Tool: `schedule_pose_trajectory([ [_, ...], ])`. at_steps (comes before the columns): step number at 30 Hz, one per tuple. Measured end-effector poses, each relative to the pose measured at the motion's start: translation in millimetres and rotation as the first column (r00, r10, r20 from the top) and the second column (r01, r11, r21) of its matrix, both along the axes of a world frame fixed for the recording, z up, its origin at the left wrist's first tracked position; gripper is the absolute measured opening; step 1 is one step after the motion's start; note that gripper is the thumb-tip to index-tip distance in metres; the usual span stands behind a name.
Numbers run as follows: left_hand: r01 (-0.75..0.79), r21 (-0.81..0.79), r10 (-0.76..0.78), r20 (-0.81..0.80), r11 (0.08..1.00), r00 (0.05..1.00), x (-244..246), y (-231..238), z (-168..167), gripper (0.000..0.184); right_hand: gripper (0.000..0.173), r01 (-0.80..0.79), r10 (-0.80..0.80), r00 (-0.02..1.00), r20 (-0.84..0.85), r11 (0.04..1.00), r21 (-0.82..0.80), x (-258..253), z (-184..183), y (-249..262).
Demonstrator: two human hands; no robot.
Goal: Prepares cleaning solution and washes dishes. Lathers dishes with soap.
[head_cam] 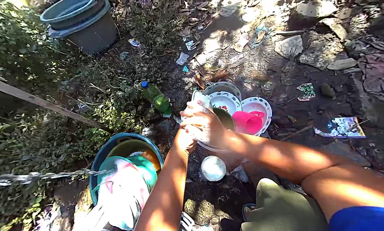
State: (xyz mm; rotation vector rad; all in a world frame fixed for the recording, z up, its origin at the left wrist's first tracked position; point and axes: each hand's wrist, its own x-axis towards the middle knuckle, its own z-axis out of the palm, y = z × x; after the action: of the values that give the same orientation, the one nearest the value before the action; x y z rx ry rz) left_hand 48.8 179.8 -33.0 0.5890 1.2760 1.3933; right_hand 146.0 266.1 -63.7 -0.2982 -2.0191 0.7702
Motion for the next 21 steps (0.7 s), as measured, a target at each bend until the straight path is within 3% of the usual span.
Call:
schedule_pose_trajectory([
  [1,0.065,0.010,-0.064,-0.094,0.998,0.993,-3.5,-3.0,-1.1,0.027,0.024,-0.036,0.034,0.999,-0.037,0.998,-0.049,-3.0,-4.5,12.0],
  [3,0.166,0.057,-0.159,-0.115,0.984,0.981,-8.0,-12.2,-5.0,0.056,0.025,-0.109,0.090,0.994,-0.066,0.904,-0.413,2.1,-3.4,47.6],
  [4,0.136,0.102,-0.133,-0.035,0.985,0.990,-5.4,-15.4,-4.8,0.059,0.027,-0.083,0.067,0.997,-0.048,0.790,-0.607,7.5,0.7,61.7],
  [6,-0.080,0.159,0.047,0.203,0.984,0.978,4.9,-14.7,2.4,0.047,0.029,-0.060,-0.040,0.992,-0.118,0.678,-0.733,15.5,-2.0,63.1],
  [7,-0.190,0.169,0.131,0.306,0.967,0.943,7.7,-11.0,5.0,0.044,0.032,-0.027,-0.101,0.986,-0.132,0.687,-0.726,13.2,-5.5,51.6],
  [9,-0.290,0.148,0.213,0.394,0.945,0.894,10.0,-5.4,2.8,0.037,0.037,0.093,-0.148,0.988,-0.049,0.812,-0.576,6.1,-8.3,15.6],
  [11,-0.301,0.037,0.280,0.279,0.953,0.919,12.2,-2.7,-2.0,0.028,0.041,0.114,-0.129,0.991,-0.024,0.936,-0.334,-4.6,-11.7,-14.1],
  [13,-0.360,-0.090,0.368,0.092,0.929,0.925,10.9,-6.2,-3.0,0.050,0.038,0.067,-0.075,0.996,-0.050,0.987,-0.145,-13.7,-22.9,-32.2],
  [15,-0.413,-0.157,0.401,-0.099,0.897,0.911,5.3,-16.0,-0.4,0.058,0.040,0.028,-0.032,0.998,-0.045,0.996,-0.086,-11.6,-41.8,-36.3],
  [17,-0.400,-0.207,0.227,-0.559,0.893,0.797,1.2,-24.2,-3.3,0.050,0.049,0.054,-0.048,0.998,0.032,0.980,-0.193,-1.7,-58.4,-26.3],
  [18,-0.375,-0.195,0.175,-0.635,0.906,0.752,2.6,-25.7,-7.2,0.048,0.054,0.038,-0.018,0.998,0.063,0.945,-0.326,6.0,-60.4,-15.1],
  [19,-0.365,-0.136,0.239,-0.542,0.921,0.806,5.8,-25.7,-13.9,0.045,0.056,0.027,0.016,0.996,0.085,0.879,-0.476,13.5,-56.5,-1.4],
  [20,-0.367,-0.072,0.328,-0.316,0.927,0.890,9.1,-24.9,-19.7,0.049,0.054,0.045,0.036,0.992,0.118,0.788,-0.614,17.7,-43.0,10.1],
  [21,-0.392,-0.062,0.381,-0.133,0.918,0.915,11.5,-23.9,-19.0,0.057,0.049,0.103,0.055,0.980,0.193,0.684,-0.722,17.0,-16.6,14.9],
])
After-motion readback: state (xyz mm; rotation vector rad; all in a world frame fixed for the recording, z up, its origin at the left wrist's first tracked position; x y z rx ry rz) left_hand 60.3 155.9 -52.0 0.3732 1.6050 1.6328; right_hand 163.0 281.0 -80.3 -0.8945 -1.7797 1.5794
